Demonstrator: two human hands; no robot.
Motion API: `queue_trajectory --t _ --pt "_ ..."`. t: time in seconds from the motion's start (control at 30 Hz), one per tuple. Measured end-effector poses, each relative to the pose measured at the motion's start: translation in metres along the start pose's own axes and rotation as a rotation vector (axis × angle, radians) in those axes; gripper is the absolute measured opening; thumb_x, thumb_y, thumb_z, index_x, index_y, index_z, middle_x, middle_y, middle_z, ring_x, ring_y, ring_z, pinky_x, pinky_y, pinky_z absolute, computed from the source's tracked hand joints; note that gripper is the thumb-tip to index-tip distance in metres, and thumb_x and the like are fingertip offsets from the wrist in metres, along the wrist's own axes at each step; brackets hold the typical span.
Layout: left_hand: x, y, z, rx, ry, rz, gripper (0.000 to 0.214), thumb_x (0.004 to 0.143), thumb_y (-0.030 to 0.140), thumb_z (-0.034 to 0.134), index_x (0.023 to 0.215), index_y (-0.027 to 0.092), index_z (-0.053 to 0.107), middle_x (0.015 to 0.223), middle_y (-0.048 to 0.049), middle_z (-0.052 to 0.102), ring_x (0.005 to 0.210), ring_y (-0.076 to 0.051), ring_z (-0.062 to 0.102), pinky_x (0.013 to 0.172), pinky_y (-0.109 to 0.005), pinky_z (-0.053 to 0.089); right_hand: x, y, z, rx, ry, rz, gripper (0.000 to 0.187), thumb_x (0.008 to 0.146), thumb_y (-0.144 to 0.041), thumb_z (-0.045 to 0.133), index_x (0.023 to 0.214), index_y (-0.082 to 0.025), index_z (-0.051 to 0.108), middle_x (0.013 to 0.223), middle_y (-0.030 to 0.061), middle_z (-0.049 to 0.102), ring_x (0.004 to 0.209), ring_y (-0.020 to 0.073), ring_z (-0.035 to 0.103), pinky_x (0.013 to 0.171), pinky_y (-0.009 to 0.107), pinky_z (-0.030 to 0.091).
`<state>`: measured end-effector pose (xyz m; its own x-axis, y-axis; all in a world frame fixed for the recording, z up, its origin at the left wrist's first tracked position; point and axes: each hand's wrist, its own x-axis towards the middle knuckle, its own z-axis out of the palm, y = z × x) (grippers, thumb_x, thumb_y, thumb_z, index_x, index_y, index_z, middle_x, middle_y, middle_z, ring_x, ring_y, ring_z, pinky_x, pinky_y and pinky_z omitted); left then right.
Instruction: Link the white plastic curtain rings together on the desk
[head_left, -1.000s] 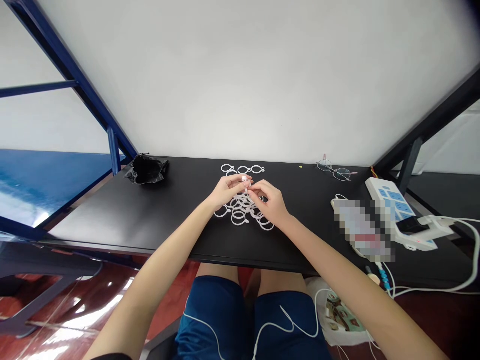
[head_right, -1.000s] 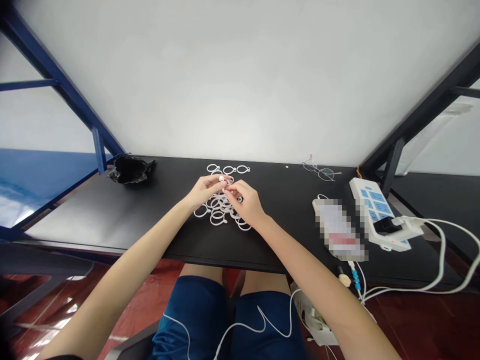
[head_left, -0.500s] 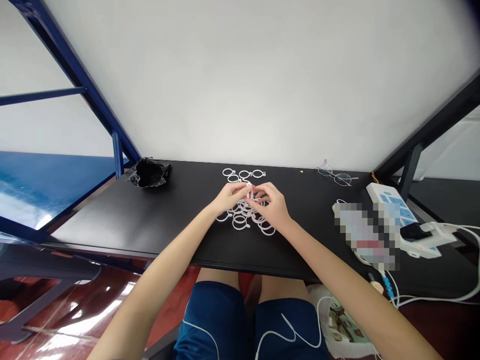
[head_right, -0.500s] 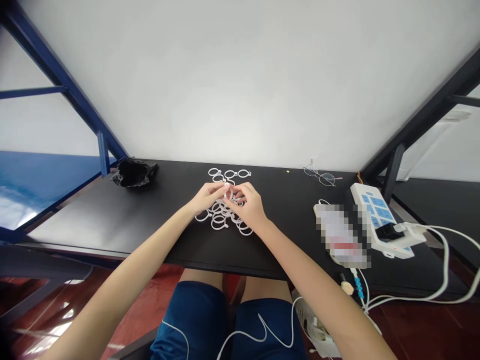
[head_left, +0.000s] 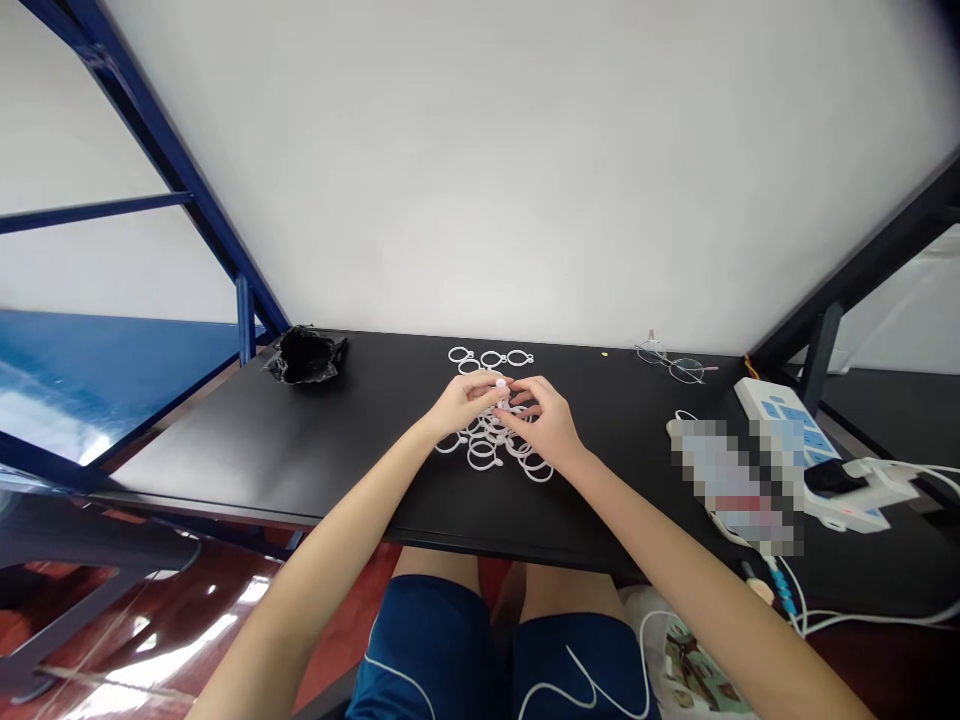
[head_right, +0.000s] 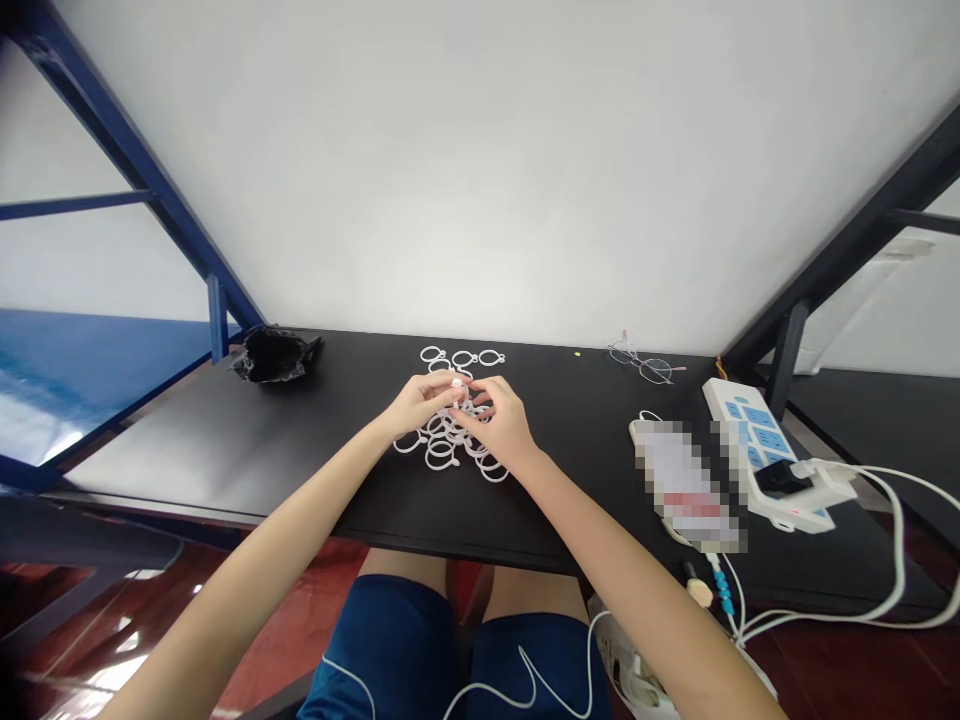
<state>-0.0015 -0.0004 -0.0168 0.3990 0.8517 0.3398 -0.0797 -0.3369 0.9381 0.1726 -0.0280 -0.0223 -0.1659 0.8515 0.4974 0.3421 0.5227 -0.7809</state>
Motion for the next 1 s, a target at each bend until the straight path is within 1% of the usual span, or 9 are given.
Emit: queue_trajectory --t 0.07,0.17,0.37,0.57,0.73,1.0 --pt "0.0004 -0.0006 0.0000 -0.008 0.014 0.011 0.038 0.078 0.046 0.073 0.101 0.016 0.072 0.109 -0.0118 0.064 0.090 -0.021 0.064 0.072 -0.032 0.055 0.0003 0.0016 0.0002 0.038 -0.035 0.022 0.040 0.074 -0.040 0.075 0.108 -0.022 0.065 0.106 0.0077 0.065 0.089 0.0223 0.068 0.063 0.032 0.063" --pt "0.0009 -0.0004 0.0005 -0.039 0.031 0.027 0.036 0.075 0.043 0.076 0.098 0.016 0.073 0.106 -0.0114 0.065 0.090 -0.022 0.065 0.076 -0.036 0.056 0.0005 0.0035 0.0005 0.100 -0.063 0.043 0.042 0.075 -0.036 0.074 0.114 -0.022 0.065 0.105 0.0079 0.069 0.091 0.0235 0.070 0.067 0.034 0.063" --pt "0.0008 0.0008 0.0024 -0.075 0.044 0.038 0.032 0.073 0.041 0.079 0.092 0.016 0.073 0.102 -0.0104 0.065 0.087 -0.021 0.065 0.072 -0.035 0.057 0.0013 0.0049 -0.0003 0.178 -0.046 0.029 0.039 0.073 -0.036 0.077 0.107 -0.021 0.066 0.100 0.0062 0.068 0.085 0.0208 0.069 0.067 0.033 0.062" --pt "0.0005 -0.0007 0.0032 -0.049 0.059 0.051 0.030 0.073 0.042 0.078 0.089 0.017 0.073 0.099 -0.0087 0.063 0.084 -0.019 0.063 0.069 -0.034 0.057 0.0013 0.0082 -0.0006 0.173 -0.056 0.025 0.036 0.074 -0.037 0.077 0.104 -0.021 0.065 0.096 0.0055 0.068 0.084 0.0196 0.068 0.069 0.033 0.061" --pt "0.0004 -0.0027 0.0039 -0.081 0.067 0.075 0.025 0.076 0.037 0.077 0.091 0.017 0.074 0.100 -0.0083 0.061 0.083 -0.018 0.063 0.065 -0.031 0.056 0.0015 0.0078 -0.0007 0.158 -0.054 0.011 0.034 0.076 -0.039 0.075 0.103 -0.021 0.065 0.097 0.0052 0.066 0.085 0.0193 0.067 0.069 0.032 0.061" --pt "0.0009 -0.0055 0.0011 -0.123 0.044 0.097 0.017 0.077 0.032 0.078 0.086 0.018 0.075 0.099 -0.0072 0.061 0.087 -0.018 0.063 0.071 -0.031 0.056 0.0017 0.0072 -0.0020 0.141 -0.076 -0.032 0.032 0.076 -0.037 0.075 0.104 -0.023 0.065 0.097 0.0039 0.063 0.085 0.0191 0.067 0.072 0.033 0.062"
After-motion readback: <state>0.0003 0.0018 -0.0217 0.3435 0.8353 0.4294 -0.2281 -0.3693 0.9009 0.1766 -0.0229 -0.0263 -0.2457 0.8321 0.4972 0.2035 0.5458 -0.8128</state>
